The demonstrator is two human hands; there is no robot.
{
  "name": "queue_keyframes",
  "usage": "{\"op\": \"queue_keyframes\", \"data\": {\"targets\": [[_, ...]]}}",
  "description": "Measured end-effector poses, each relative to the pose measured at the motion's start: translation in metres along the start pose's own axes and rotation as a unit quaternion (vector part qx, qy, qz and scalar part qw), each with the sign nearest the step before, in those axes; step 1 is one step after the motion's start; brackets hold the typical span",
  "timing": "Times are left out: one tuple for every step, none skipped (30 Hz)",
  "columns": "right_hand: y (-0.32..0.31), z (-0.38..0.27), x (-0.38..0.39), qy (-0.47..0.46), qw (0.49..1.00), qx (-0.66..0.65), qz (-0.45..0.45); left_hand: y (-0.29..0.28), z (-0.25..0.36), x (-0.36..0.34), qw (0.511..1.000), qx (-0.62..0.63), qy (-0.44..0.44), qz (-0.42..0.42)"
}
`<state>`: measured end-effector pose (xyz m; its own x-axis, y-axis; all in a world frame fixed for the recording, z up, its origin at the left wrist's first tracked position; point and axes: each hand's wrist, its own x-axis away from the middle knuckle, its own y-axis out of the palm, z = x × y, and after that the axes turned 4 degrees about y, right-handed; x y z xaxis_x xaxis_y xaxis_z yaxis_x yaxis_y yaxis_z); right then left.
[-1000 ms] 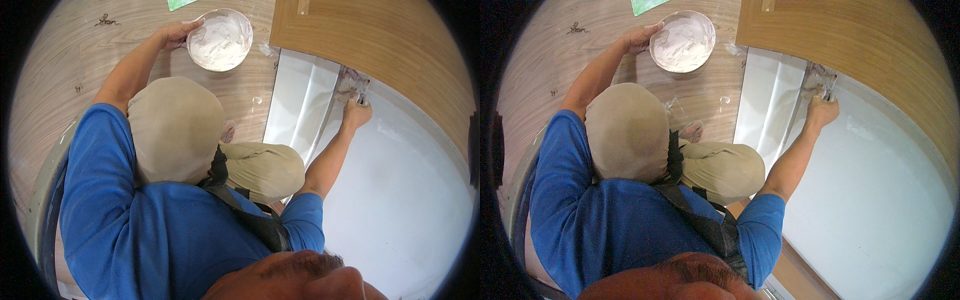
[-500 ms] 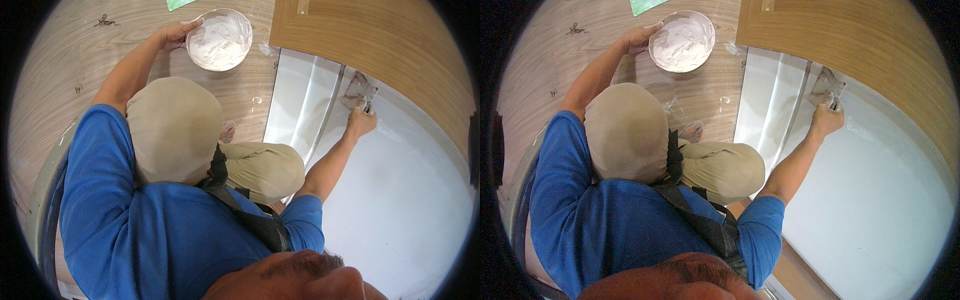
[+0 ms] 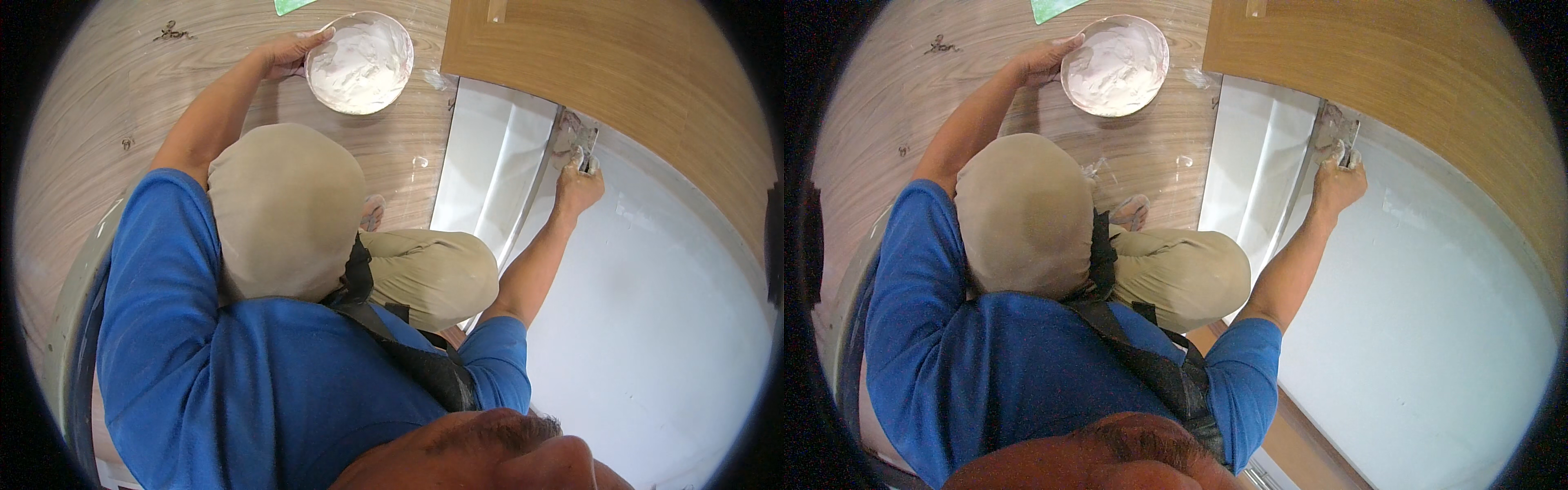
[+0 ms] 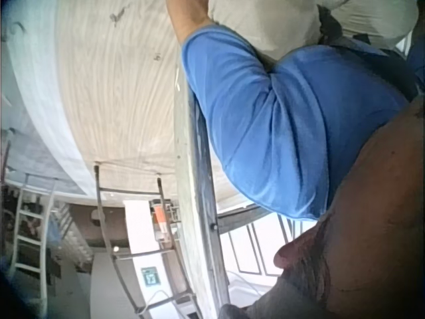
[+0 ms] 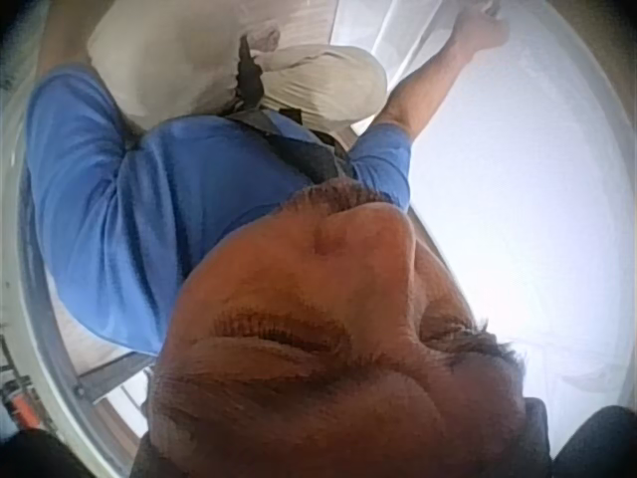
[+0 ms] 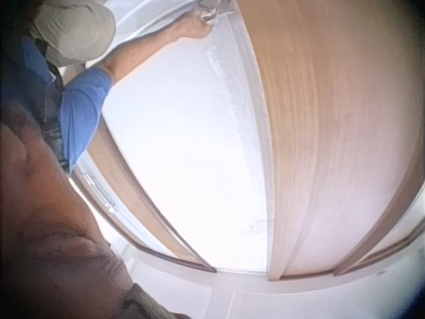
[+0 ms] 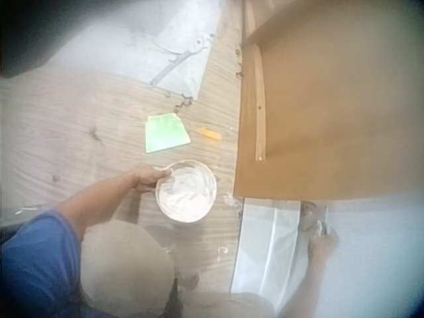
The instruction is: The person kneels on the floor and uses a putty knife to apply white caulk from a small container into the gap between a wooden cabinet and a white wall. The person repeatedly scoops caulk and smooths it along the seam.
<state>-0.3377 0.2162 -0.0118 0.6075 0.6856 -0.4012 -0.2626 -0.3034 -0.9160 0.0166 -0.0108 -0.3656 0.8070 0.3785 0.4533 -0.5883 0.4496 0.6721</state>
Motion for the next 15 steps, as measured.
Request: {"op": "queue_keyframes", "data": {"targets": [[0.001, 0.001, -0.001, -0.006, 1.000, -0.007, 0.000, -0.002, -0.001, -0.001, 1.000, 0.004, 0.001, -0.007], [0.002, 0.001, -0.003, -0.020, 1.000, 0.009, 0.009, -0.005, -0.003, -0.004, 1.000, -0.005, -0.001, -0.013], [0.003, 0.000, -0.004, -0.033, 0.999, 0.024, 0.018, -0.009, -0.005, -0.006, 1.000, -0.013, -0.003, -0.019], [0.003, 0.000, -0.005, -0.047, 0.998, 0.039, 0.027, -0.012, -0.006, -0.008, 0.999, -0.022, -0.005, -0.025], [0.002, 0.001, -0.006, -0.043, 0.998, 0.040, 0.024, -0.012, -0.007, -0.009, 0.999, -0.022, -0.004, -0.025], [0.002, 0.002, -0.007, -0.039, 0.998, 0.042, 0.021, -0.013, -0.007, -0.009, 0.999, -0.021, -0.003, -0.025], [0.002, 0.002, -0.007, -0.035, 0.998, 0.043, 0.018, -0.013, -0.008, -0.010, 0.999, -0.020, -0.003, -0.025], [0.002, 0.002, -0.008, -0.031, 0.998, 0.045, 0.018, -0.011, -0.006, -0.009, 0.999, -0.017, -0.003, -0.028], [0.002, 0.001, -0.008, -0.026, 0.998, 0.046, 0.017, -0.009, -0.005, -0.007, 0.999, -0.014, -0.003, -0.030], [0.002, 0.000, -0.008, -0.022, 0.998, 0.048, 0.017, -0.008, -0.003, -0.006, 0.999, -0.011, -0.003, -0.033], [0.002, -0.002, -0.008, -0.016, 0.999, 0.034, 0.018, -0.008, -0.004, -0.006, 1.000, -0.008, -0.003, -0.025], [0.002, -0.005, -0.007, -0.009, 1.000, 0.020, 0.018, -0.009, -0.006, -0.006, 1.000, -0.004, -0.003, -0.017], [0.003, -0.006, -0.007, -0.002, 1.000, 0.007, 0.019, -0.010, -0.007, -0.006, 1.000, 0.000, -0.003, -0.009], [0.003, -0.006, -0.007, -0.005, 1.000, 0.009, 0.022, -0.011, -0.008, -0.007, 1.000, -0.004, -0.004, -0.014], [0.004, -0.006, -0.007, -0.008, 1.000, 0.011, 0.025, -0.011, -0.008, -0.007, 1.000, -0.008, -0.005, -0.018]]}}
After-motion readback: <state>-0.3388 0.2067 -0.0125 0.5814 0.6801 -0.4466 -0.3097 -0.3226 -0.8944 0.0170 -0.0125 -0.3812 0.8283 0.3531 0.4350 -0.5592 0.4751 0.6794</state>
